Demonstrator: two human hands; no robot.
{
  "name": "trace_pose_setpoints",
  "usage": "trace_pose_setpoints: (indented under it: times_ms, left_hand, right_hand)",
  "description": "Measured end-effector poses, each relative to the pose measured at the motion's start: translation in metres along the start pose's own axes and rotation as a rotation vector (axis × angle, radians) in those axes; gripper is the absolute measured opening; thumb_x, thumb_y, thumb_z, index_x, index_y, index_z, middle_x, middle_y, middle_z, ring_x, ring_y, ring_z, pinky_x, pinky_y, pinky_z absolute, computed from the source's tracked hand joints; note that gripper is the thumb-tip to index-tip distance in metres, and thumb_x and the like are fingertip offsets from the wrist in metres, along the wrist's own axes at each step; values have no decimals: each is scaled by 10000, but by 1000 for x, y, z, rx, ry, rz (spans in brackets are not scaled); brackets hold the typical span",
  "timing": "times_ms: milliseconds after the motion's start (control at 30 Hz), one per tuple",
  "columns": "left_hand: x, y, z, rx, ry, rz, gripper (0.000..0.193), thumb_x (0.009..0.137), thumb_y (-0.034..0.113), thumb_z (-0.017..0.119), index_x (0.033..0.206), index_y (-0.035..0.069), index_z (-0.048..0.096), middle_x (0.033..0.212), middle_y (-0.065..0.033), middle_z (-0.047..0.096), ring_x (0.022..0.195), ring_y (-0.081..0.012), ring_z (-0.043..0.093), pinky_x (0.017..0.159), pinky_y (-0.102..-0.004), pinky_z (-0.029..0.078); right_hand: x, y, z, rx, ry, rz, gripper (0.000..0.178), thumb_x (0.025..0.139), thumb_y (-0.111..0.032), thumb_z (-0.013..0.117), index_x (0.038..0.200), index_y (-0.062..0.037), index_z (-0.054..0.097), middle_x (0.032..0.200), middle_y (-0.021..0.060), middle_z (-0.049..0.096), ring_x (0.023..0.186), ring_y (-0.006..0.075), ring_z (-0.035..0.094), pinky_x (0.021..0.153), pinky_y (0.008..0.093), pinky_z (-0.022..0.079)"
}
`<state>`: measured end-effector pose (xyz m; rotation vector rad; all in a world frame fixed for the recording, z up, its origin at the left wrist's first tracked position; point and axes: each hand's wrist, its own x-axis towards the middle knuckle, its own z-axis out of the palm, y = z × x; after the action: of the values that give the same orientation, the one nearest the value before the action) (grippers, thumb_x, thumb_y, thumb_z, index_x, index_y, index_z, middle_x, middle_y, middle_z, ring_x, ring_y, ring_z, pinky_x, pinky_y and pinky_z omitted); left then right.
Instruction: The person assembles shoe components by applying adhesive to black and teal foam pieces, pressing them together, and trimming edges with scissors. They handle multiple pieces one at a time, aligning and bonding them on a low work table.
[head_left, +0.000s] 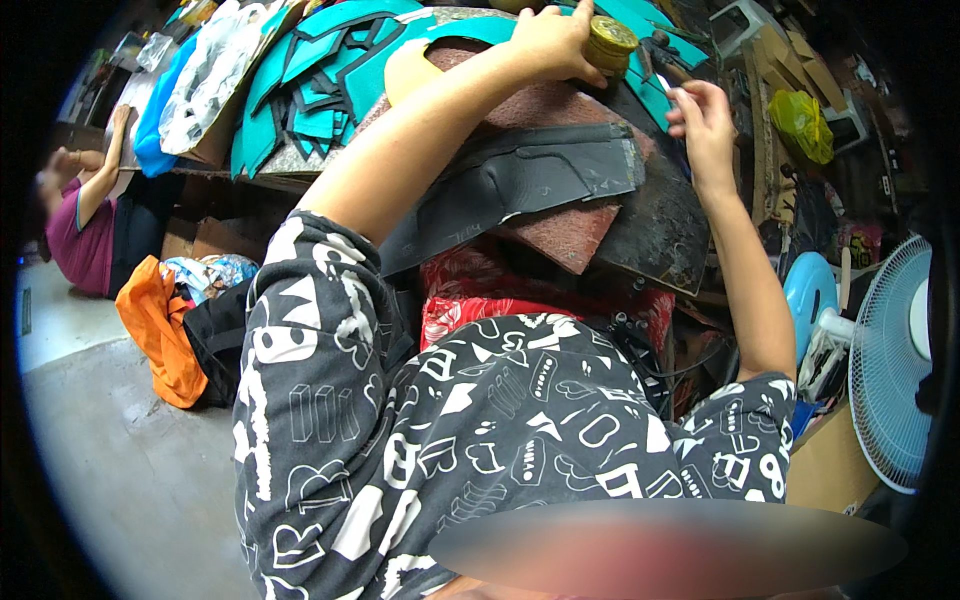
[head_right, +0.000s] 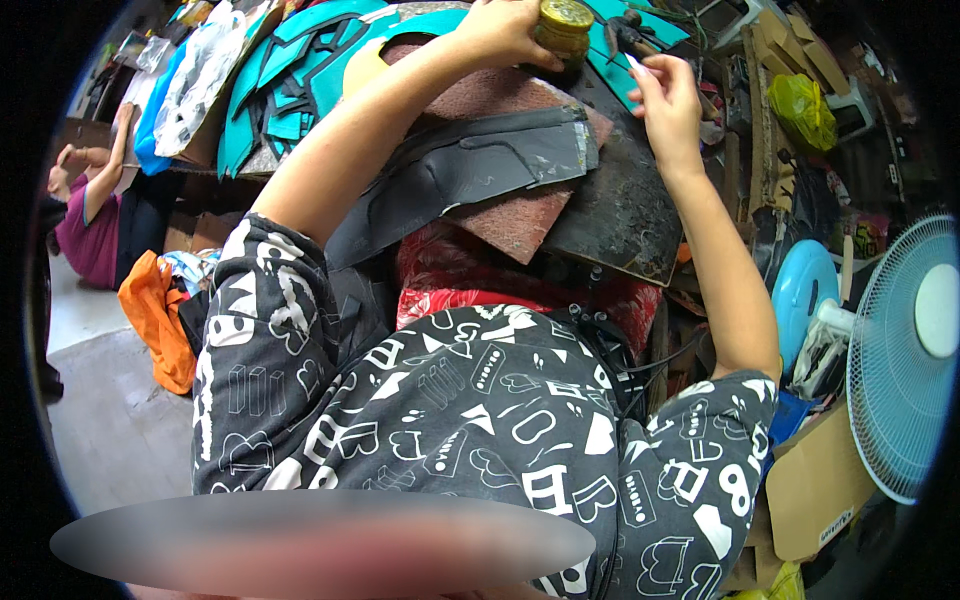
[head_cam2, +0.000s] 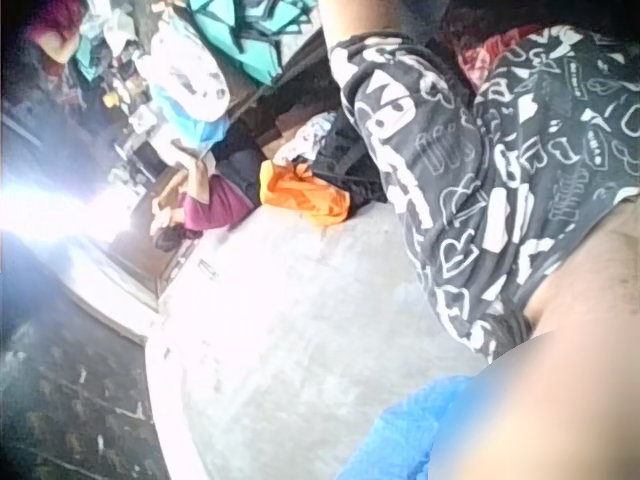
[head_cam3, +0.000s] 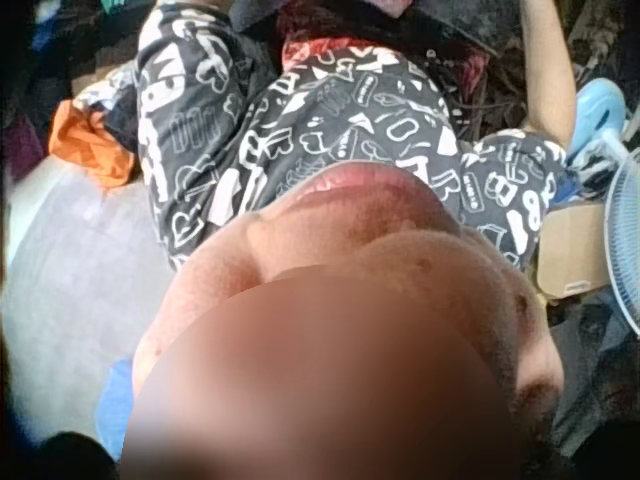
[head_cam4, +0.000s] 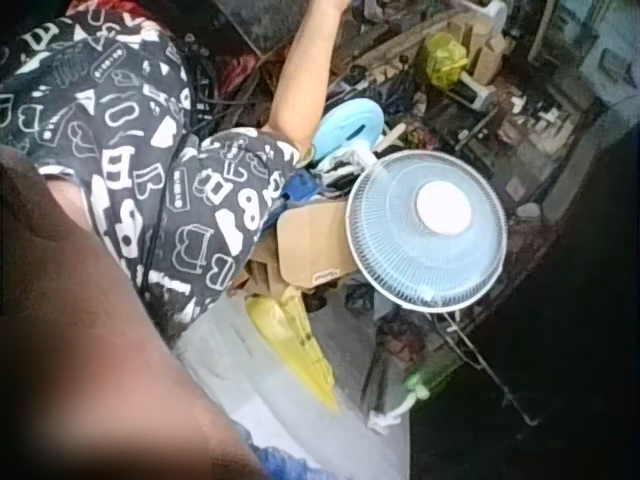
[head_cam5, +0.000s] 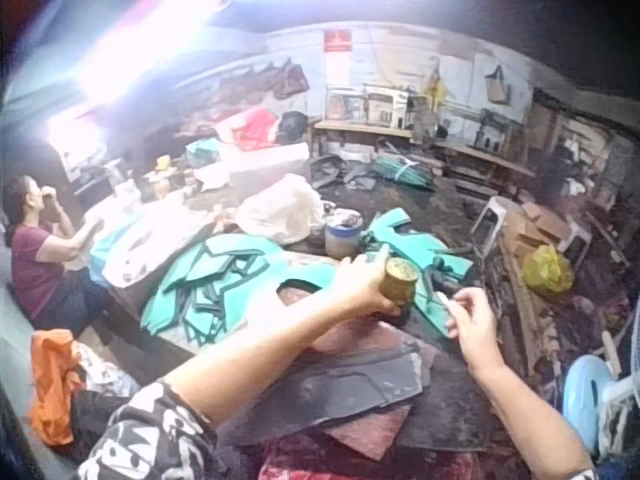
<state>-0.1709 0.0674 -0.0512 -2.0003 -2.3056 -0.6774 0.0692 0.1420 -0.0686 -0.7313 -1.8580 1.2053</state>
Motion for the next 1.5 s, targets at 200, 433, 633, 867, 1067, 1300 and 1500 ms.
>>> trace_pose_setpoints:
  times_ms: [200,433,633,867,1067,1300,1500]
  left_hand:
    - [5,2,2,-63,-7,35,1269,551,498,902,1510,-6,242,1006,-274,680,999,-422,661,972,-463,449]
    - [-2,8,-37,-286,404,166,1222,532,353,942,1480,-51,286,954,-257,672,942,-400,662,875,-441,522]
    - [-4,-62,-77,-232,433,14,964,686,246,862,1445,-28,334,1197,-219,629,1105,-392,612,949,-455,480]
    - [6,-139,-61,-469,304,-124,794,656,196,852,1333,47,467,1171,-146,614,1130,-303,582,1000,-426,442]
    - [11,-147,-57,-360,188,-213,715,707,168,804,1333,41,484,1121,-131,625,1057,-276,592,940,-403,462]
    - [-2,-132,-92,-259,151,-241,625,767,135,748,1334,34,504,1062,-113,638,972,-244,603,870,-377,486]
    - [-13,-119,-106,-231,128,-250,551,819,107,700,1334,28,522,1012,-98,649,899,-216,613,810,-354,506]
  right_hand:
    - [-38,20,3,-98,-22,-238,225,997,-87,566,1196,-31,474,993,61,617,917,131,598,868,283,486]
    - [-33,26,-6,-87,-7,-149,257,1020,-129,534,1245,-46,440,974,48,612,797,87,540,711,236,459]
    - [-35,24,-1,-75,-17,-137,318,1028,-133,512,1323,-47,429,990,45,622,767,65,495,719,218,432]
    - [-34,20,0,-105,-34,-117,362,1020,-164,518,1349,-44,428,970,41,616,764,67,486,719,220,431]
    - [-33,20,0,-172,-8,-140,378,1003,-157,530,1351,-48,431,896,43,642,721,90,529,690,245,457]
    - [-30,21,2,-146,-11,-94,370,1007,-157,533,1349,-47,444,913,33,650,724,67,529,699,226,466]
    - [-29,22,0,-157,-40,-68,388,1014,-166,523,1365,-33,428,924,27,641,730,68,514,708,228,458]
